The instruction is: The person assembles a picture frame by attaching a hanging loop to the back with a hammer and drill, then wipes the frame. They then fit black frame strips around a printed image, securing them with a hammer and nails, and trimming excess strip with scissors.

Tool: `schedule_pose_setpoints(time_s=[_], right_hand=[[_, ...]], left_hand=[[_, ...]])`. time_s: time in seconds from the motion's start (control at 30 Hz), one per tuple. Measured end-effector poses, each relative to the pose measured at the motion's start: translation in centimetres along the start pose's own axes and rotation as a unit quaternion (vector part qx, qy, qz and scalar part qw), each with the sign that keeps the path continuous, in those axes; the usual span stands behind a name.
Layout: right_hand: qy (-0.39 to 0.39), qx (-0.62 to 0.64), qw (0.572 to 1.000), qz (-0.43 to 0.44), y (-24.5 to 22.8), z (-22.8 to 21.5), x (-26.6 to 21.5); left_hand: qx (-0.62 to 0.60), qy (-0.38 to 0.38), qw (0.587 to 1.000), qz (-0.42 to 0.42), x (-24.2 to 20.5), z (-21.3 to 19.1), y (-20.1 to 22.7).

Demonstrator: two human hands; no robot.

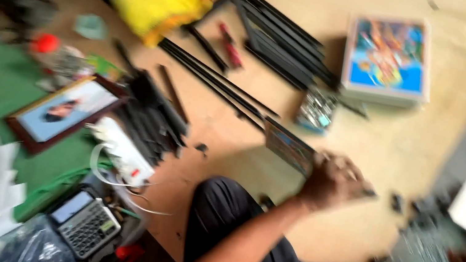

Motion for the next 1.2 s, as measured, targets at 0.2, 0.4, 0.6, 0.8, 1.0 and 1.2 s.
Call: schedule_pose_setpoints(time_s=[0.2, 0.4, 0.6, 0.8, 1.0, 1.2], right_hand=[[0.030, 0.242, 0.969, 0.020, -20.6, -7.8, 1.6], [0.051, 0.216, 0.965, -0.141, -31.8, -8.0, 5.7], [0.031, 0.197, 0.971, -0.133, -32.7, -7.5, 5.9], [0.046, 0.172, 0.970, -0.166, -33.5, -7.6, 5.9], [0.119, 0.052, 0.959, -0.251, -34.3, -7.7, 5.1], [0.166, 0.069, 0.934, -0.310, -33.9, -7.2, 3.3]], left_hand=[[0.047, -0.033, 0.998, 0.020, 1.5, -4.1, 5.1], [-0.001, -0.004, 0.999, -0.053, 1.9, -3.8, 4.7], [-0.007, 0.006, 0.999, -0.052, 1.8, -3.5, 4.3], [-0.027, -0.009, 0.998, -0.052, 1.7, -3.3, 3.8], [-0.058, -0.030, 0.996, -0.065, 1.4, -3.1, 3.5], [-0.059, -0.033, 0.992, -0.107, 0.5, -0.7, 2.5]])
Point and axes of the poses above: each hand's wrist, its own x-axis towards the middle knuckle, its own z-axis out of the palm, y = z × x, the point moved 3 cm from there along x, towards the middle knuckle, and after that the axes turned 10 degrees about -z, right-handed, at the moved point
